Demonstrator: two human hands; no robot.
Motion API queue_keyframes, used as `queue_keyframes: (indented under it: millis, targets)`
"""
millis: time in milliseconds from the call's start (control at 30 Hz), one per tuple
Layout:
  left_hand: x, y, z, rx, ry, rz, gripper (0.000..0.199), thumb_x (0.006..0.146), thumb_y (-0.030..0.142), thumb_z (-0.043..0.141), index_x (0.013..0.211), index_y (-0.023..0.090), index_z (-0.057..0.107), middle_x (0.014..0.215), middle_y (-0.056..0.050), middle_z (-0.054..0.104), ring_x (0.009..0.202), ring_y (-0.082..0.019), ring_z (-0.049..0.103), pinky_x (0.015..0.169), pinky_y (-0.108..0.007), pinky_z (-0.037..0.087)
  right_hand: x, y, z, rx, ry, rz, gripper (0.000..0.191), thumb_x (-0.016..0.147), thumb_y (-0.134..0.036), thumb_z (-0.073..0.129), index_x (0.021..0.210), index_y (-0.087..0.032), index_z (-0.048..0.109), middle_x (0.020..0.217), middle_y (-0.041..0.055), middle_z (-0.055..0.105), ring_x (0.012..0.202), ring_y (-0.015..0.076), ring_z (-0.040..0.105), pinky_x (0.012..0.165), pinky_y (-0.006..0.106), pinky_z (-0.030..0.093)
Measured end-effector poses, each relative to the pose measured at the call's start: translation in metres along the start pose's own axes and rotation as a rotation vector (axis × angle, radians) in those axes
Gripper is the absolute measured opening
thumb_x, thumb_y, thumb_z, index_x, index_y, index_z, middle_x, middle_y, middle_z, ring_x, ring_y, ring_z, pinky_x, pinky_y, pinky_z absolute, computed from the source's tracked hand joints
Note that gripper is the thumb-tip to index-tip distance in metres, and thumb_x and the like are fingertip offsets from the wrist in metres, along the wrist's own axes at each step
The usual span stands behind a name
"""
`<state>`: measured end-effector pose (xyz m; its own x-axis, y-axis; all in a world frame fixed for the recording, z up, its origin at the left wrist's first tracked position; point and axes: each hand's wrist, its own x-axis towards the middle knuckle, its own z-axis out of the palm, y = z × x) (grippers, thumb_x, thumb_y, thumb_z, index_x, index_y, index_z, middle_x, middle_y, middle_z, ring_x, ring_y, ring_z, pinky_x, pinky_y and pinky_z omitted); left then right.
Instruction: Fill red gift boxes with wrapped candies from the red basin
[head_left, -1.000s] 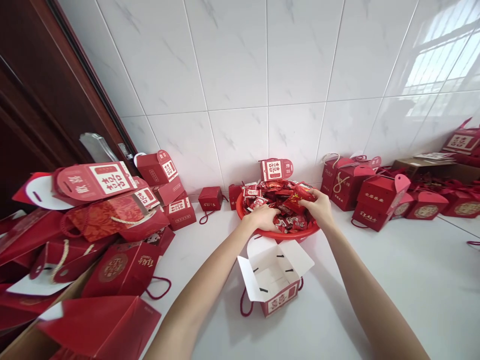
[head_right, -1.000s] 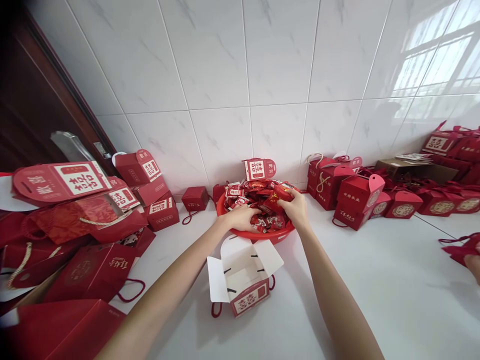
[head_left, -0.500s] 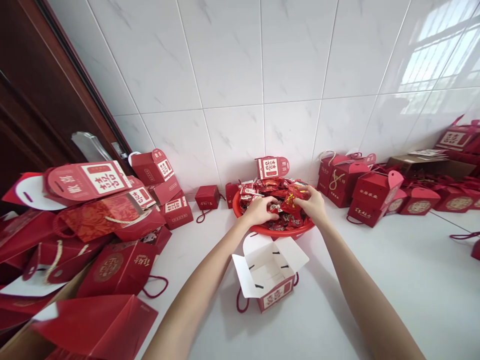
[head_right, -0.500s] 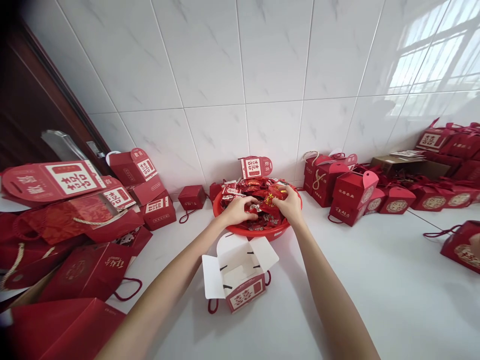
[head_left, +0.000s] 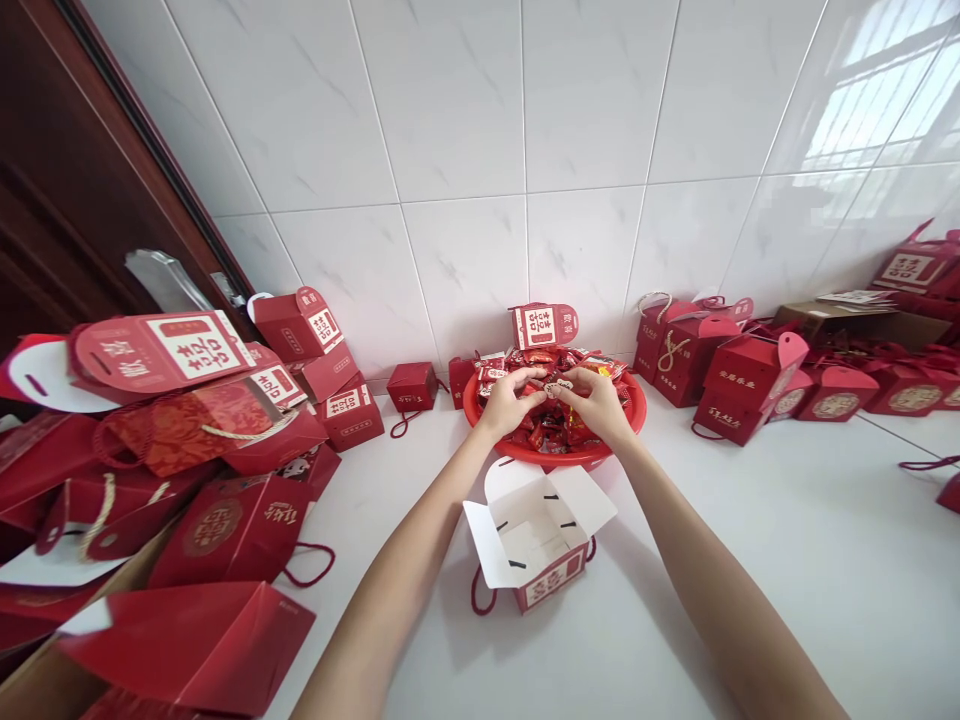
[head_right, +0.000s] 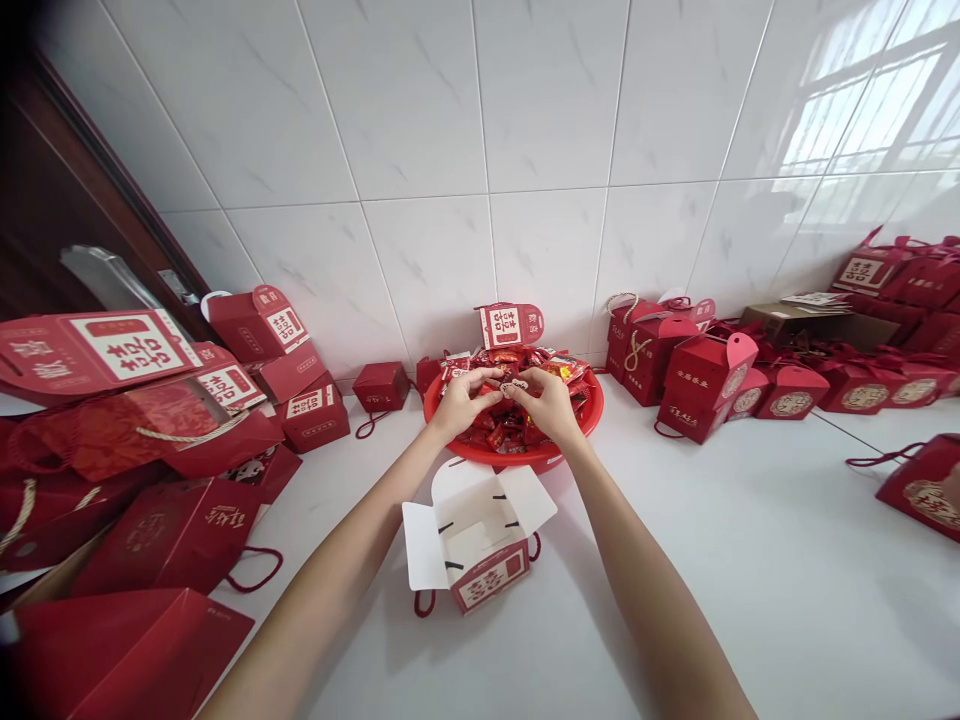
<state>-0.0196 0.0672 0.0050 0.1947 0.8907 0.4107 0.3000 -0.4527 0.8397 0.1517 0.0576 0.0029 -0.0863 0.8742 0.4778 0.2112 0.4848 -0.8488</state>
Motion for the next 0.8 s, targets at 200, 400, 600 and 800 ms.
queue_keyframes:
  millis: [200,400,600,800]
  targets:
    - [-0.004,0.003,-0.005,0.370,0.181,-0.157,0.037,0.085,0.001,0.048,0.112,0.014,0.069,0.102,-0.008,0.078,0.099,-0.019,0.073,0.093,-0.032,0.057,0.000,0.003,-0.002,0.289,0.125,0.118,0.036,0.065,-0.045,0.075,0.074,-0.024,0.047,0.070,-0.0021,0.061,0.070,0.0178,0.060,0.069,0.032,0.047]
    - [-0.004,0.001,-0.001,0.553,0.077,-0.149,0.028,0.080,0.003,0.060,0.100,0.018,0.074,0.104,-0.008,0.077,0.100,-0.023,0.072,0.095,-0.036,0.055,0.000,0.005,-0.006,0.426,0.265,0.227,0.036,0.060,-0.045,0.079,0.075,-0.023,0.054,0.063,-0.0040,0.060,0.059,0.0151,0.056,0.061,0.029,0.045]
    - [-0.002,0.003,0.008,0.676,-0.030,-0.115,0.014,0.072,0.007,0.073,0.067,0.018,0.068,0.090,-0.010,0.075,0.098,-0.031,0.069,0.092,-0.041,0.050,0.001,0.005,-0.006,0.491,0.271,0.225,0.037,0.060,-0.050,0.082,0.069,-0.022,0.059,0.059,-0.0048,0.058,0.051,0.0116,0.051,0.052,0.026,0.041]
    - [0.003,-0.002,0.003,0.553,0.018,-0.048,0.021,0.097,0.030,0.054,0.083,0.018,0.064,0.086,-0.006,0.072,0.083,-0.022,0.067,0.077,-0.031,0.050,0.000,-0.001,-0.006,0.516,0.165,0.244,0.043,0.057,-0.053,0.084,0.064,-0.022,0.055,0.059,-0.0053,0.056,0.047,0.0118,0.052,0.050,0.028,0.045]
